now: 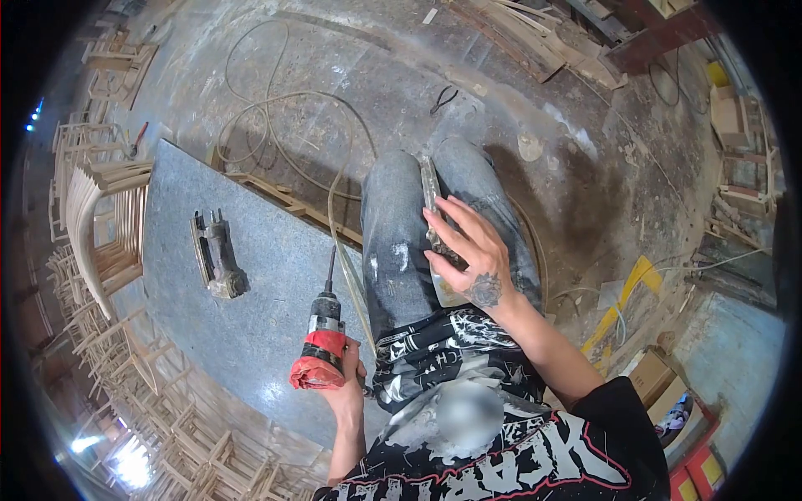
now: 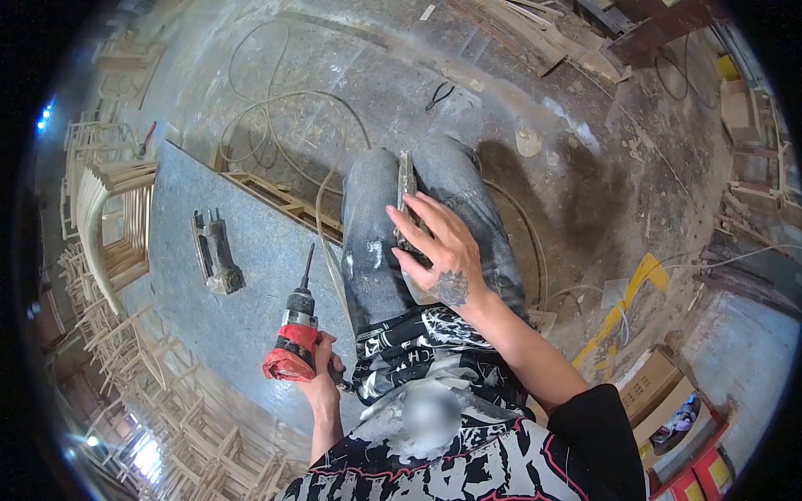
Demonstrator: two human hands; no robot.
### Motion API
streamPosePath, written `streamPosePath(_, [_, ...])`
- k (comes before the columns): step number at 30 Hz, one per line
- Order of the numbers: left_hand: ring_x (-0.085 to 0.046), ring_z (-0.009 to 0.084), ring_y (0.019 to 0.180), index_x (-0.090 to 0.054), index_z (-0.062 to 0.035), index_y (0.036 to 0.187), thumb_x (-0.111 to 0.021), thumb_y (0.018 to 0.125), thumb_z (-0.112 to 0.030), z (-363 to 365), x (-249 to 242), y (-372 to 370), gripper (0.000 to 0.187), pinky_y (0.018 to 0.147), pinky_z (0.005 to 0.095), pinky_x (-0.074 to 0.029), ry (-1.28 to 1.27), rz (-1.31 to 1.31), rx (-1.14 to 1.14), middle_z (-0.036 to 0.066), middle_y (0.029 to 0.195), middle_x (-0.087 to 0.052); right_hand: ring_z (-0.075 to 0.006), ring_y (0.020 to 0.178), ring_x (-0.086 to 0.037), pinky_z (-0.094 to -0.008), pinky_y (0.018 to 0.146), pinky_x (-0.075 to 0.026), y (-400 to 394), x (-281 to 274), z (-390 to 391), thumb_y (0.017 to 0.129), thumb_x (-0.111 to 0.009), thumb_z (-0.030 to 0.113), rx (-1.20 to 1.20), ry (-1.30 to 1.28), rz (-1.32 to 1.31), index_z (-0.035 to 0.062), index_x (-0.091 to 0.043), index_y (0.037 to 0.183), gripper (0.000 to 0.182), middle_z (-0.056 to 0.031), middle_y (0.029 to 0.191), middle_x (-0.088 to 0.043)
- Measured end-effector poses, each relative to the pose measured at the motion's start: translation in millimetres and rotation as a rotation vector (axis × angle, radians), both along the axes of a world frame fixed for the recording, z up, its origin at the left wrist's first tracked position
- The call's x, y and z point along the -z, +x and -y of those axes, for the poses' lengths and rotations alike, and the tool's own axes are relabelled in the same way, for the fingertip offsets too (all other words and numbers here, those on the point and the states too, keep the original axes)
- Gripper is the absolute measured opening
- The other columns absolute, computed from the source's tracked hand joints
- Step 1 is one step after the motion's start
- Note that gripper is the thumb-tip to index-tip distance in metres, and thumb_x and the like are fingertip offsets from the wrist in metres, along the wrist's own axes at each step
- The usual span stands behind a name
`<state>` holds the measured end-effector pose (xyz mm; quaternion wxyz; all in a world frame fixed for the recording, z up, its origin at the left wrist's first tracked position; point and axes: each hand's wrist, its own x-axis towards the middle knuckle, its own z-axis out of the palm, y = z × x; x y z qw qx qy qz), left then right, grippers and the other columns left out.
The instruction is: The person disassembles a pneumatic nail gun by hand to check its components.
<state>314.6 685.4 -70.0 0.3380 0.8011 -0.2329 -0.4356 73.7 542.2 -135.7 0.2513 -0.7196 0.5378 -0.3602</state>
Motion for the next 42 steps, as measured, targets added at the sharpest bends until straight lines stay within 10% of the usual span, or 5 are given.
streamPosePath(8, [-0.05,0.0079,0.052,-0.067,-0.0105,0.098,-0.071,0.098,-0.027,-6.0,7.6,2.8,0.017,0.048,0.0249,-0.032,0.044,0.015,0.045,-0.003,0.062,-0.054,-0.0301,0.141,-0.054,-0.0562,0.116,-0.042,-8.0,3.5,8.7,0.082,-0.083,0.025,-0.128,0.029,-0.056,0.0287,-0.067,0.143,0.063,-0.0093,0.151,-0.058])
streamPosePath(15, [-0.05,0.0077,0.056,-0.065,-0.0077,0.094,-0.071,0.096,-0.016,-4.4,2.0,2.9,0.01,0.054,0.0262,-0.037,0.096,-0.022,0.015,-0.003,0.065,-0.054,-0.0263,0.151,-0.04,-0.0564,0.125,-0.028,-60.5,-12.9,73.0,0.092,-0.073,0.037,-0.744,-0.032,-0.338,0.0333,-0.058,0.149,0.059,-0.004,0.159,-0.05])
streamPosePath(22, [-0.053,0.0081,0.06,-0.066,-0.0068,0.094,-0.074,0.097,-0.017,-5.6,-6.7,-8.1,0.013,0.056,0.0266,-0.04,0.087,0.024,0.05,-0.002,0.07,-0.057,-0.0213,0.134,-0.058,-0.05,0.12,-0.039,-48.4,-7.0,114.8,0.089,-0.075,0.03,-1.136,-0.184,-0.31,0.0258,-0.068,0.13,0.043,-0.0015,0.133,-0.065])
streamPosePath(36, [-0.055,0.0087,0.062,-0.068,-0.0069,0.095,-0.078,0.096,-0.022,-2.6,-8.4,-3.6,0.018,0.055,0.0274,-0.042,0.119,-0.024,0.071,-0.003,0.072,-0.058,-0.0206,0.12,-0.063,-0.0427,0.106,-0.044,-42.7,-20.5,111.7,0.089,-0.073,0.027,-1.108,-0.081,-0.299,0.0244,-0.071,0.122,0.033,-0.0036,0.121,-0.065])
streamPosePath(42, [-0.059,0.0125,0.066,-0.071,-0.0071,0.106,-0.075,0.094,-0.02,-47.6,-1.3,14.3,0.018,0.06,0.0297,-0.044,0.052,0.228,0.48,0.001,0.077,-0.064,-0.0231,0.129,-0.057,-0.0446,0.11,-0.042,-45.4,-17.2,106.2,0.083,-0.08,0.019,-0.987,-0.004,-0.257,0.0258,-0.066,0.137,0.057,-0.0045,0.127,-0.062])
